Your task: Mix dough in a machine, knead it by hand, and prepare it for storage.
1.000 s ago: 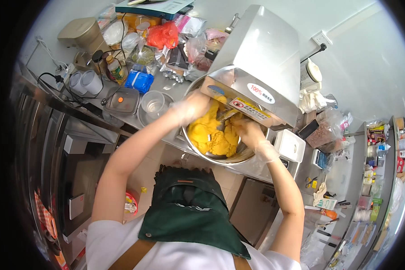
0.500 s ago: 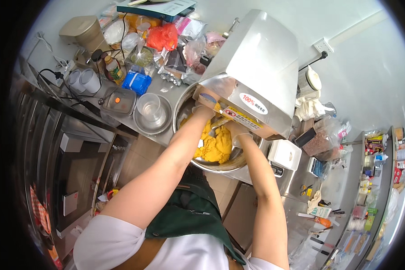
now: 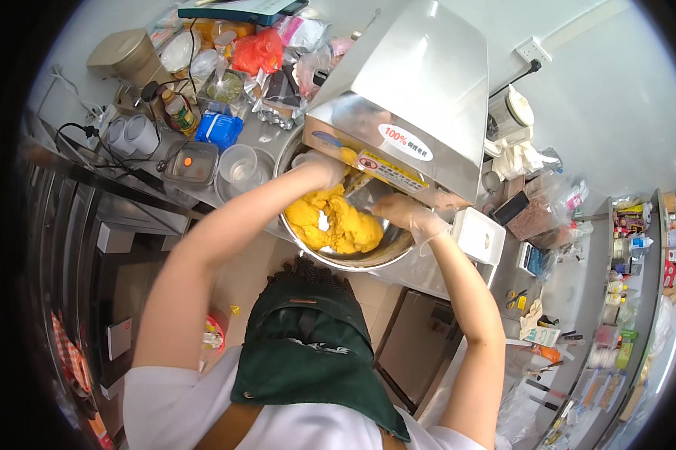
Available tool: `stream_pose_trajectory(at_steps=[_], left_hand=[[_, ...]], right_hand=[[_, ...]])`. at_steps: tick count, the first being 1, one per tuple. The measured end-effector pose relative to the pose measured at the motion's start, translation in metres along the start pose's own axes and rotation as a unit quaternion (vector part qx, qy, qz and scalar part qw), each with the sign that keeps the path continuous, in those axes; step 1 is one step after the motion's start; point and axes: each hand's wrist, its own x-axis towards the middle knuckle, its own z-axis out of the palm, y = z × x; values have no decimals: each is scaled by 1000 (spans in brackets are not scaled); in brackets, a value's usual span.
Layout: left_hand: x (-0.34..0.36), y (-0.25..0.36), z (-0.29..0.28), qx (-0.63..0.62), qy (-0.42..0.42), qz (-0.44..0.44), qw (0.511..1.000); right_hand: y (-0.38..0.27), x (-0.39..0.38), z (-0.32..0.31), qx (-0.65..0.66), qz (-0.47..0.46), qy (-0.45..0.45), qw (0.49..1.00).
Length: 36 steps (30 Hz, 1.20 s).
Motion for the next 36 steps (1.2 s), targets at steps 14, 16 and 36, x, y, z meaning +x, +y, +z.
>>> stream_pose_trajectory(at_steps=[14,16,36], left_hand=[[-55,-17,-20,29,27,210,977],[-35,-27,13,58,8,190,980],[20,-27,14,-84,86,171,978]], right_hand=[[-19,-3,60,-30,-188,-48,981],[-14,7,48,4,-206,-56,977],[58,72,21,556,9,173,813]])
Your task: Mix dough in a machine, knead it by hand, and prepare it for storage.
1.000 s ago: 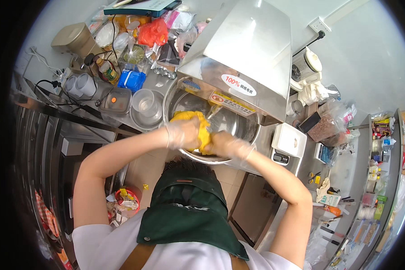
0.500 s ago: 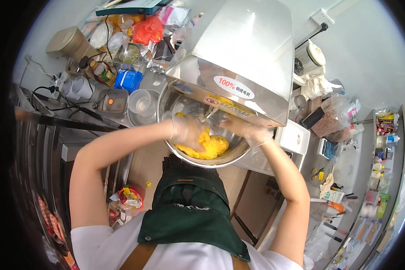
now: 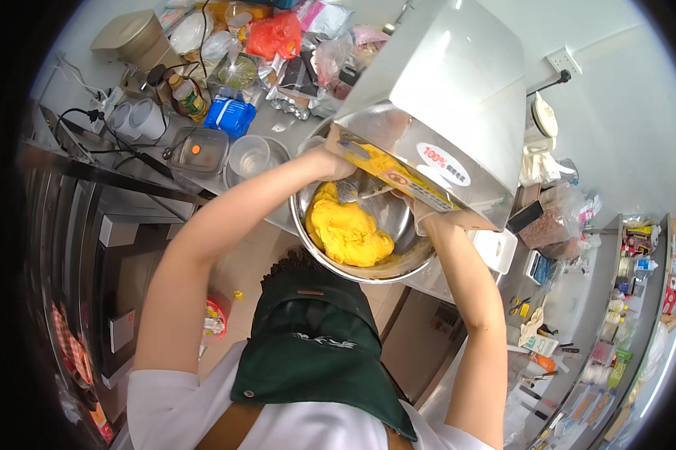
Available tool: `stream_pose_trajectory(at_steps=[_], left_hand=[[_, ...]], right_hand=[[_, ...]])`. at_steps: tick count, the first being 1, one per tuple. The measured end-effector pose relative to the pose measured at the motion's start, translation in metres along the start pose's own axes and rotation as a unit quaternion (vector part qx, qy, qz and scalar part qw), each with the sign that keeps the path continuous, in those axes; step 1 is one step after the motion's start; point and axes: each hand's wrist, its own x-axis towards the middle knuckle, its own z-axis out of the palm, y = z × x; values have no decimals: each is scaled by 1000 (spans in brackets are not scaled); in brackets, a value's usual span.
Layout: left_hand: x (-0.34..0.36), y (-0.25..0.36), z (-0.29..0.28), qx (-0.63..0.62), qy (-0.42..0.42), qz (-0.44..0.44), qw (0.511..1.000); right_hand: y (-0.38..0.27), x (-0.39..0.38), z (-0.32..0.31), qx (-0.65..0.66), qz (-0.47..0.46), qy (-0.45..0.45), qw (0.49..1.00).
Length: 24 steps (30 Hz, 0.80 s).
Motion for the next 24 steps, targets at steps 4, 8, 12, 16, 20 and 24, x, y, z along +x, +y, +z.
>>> stream_pose_trajectory(at_steps=[4,8,12,16,20,24], left_hand=[[41,-44,31,-232,102,69,965],[62,-41,36,-358,122,42,925],[59,-21,32,-382,81,-104,915],[20,5,6,-235,116,-84,961],[46,-7,10,-480,-37,-229,846],[44,1,11,-428,-38,-231,873]], right_hand=[[-6,1,18,281,38,-33,958],[-30,-19,62,364,64,97,924],[-3,-3,67,189,30,39,981],[38,18,58,10,3,-20,1000],[74,41,68,295,-34,22,955],[99,34,36,-248,-295,106,917]])
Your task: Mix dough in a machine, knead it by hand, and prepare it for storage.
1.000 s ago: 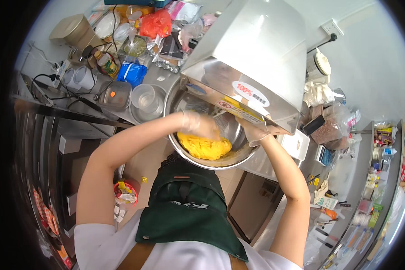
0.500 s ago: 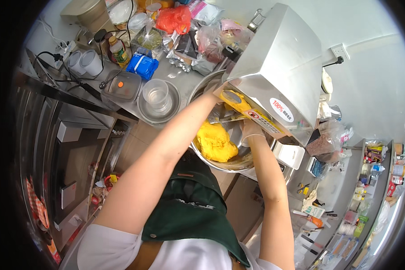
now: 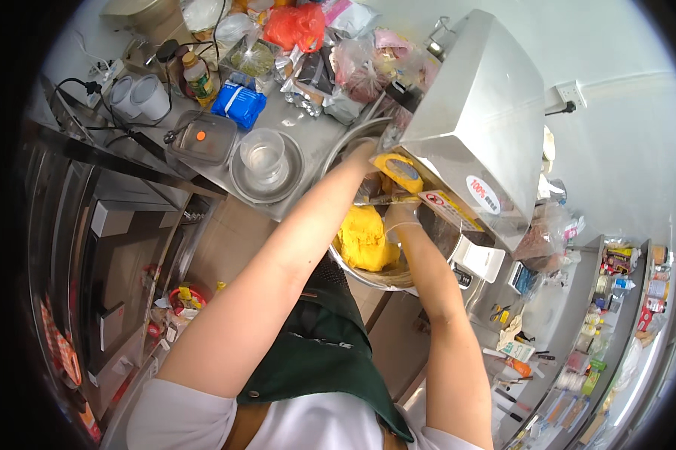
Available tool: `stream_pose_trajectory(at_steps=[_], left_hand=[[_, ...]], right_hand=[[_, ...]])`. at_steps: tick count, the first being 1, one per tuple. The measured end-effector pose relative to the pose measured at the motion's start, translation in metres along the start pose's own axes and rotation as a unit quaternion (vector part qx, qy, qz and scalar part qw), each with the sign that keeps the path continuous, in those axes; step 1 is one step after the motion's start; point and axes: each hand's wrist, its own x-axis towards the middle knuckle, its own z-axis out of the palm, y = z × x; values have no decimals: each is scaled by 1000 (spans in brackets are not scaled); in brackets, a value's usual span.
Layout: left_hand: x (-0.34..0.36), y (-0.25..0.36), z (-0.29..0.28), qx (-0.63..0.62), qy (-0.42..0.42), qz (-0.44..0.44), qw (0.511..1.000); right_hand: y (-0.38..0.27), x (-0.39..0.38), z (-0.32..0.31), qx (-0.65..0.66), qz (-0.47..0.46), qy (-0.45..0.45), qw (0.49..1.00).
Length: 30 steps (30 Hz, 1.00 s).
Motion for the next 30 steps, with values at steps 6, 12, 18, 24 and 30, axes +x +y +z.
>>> stream_pose_trajectory(at_steps=[6,12,18,24,30], left_hand=[[39,-47,11,60,166,144,974],[51,-31,-11,9,242,548,801],[-8,-34,-15,336,206,427,814],[-143,-8,-30,466,31,322,824],[-169,-10,-13,436,151,364,809]], right_hand=[[-128,-14,-49,-404,192,-396,802],[-175,-32,-75,-143,80,-487,858],[-169,-24,-100,-264,160,-461,832],[-200,-31,-179,-134,88,-267,950],[-123,3,-242,87,171,25,981]])
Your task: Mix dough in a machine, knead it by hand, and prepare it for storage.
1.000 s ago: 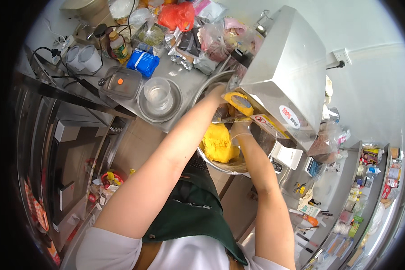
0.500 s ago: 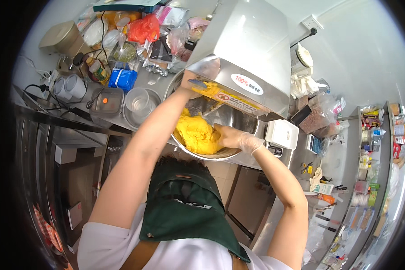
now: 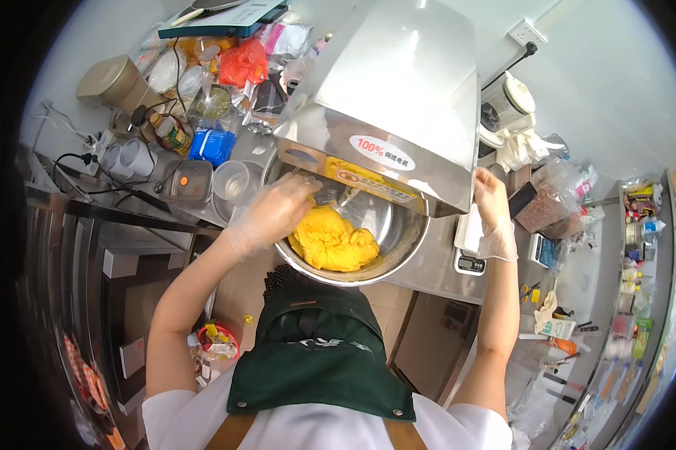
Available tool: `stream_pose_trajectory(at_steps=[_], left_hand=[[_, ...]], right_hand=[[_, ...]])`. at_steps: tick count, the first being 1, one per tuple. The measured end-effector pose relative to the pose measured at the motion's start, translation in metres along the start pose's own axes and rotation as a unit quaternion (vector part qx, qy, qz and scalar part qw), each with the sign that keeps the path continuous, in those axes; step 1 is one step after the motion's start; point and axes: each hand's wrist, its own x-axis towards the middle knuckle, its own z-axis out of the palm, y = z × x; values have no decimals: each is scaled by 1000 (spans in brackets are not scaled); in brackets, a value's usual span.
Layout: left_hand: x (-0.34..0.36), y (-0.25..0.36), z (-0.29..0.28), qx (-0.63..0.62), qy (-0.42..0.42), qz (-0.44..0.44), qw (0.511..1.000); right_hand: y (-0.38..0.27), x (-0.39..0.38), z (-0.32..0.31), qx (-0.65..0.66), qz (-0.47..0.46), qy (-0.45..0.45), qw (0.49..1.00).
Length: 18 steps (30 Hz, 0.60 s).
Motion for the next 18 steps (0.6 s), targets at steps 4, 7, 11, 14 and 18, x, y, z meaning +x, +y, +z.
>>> stream_pose_trajectory(at_steps=[4,7,11,14,18], left_hand=[[-4,8,2,3,19,-53,998],[-14,25,36,112,-91,-115,983],[14,31,42,87,-336,-253,903],[19,39,39,100,-344,-265,895],[10,60,28,78,-243,-263,930]], right_hand=[[-11,10,8,6,-15,-67,998],[-12,37,1,14,0,-59,998],[0,99,-24,108,-68,-38,991],[-9,162,-23,137,-162,19,977],[-6,279,5,177,-99,80,976]])
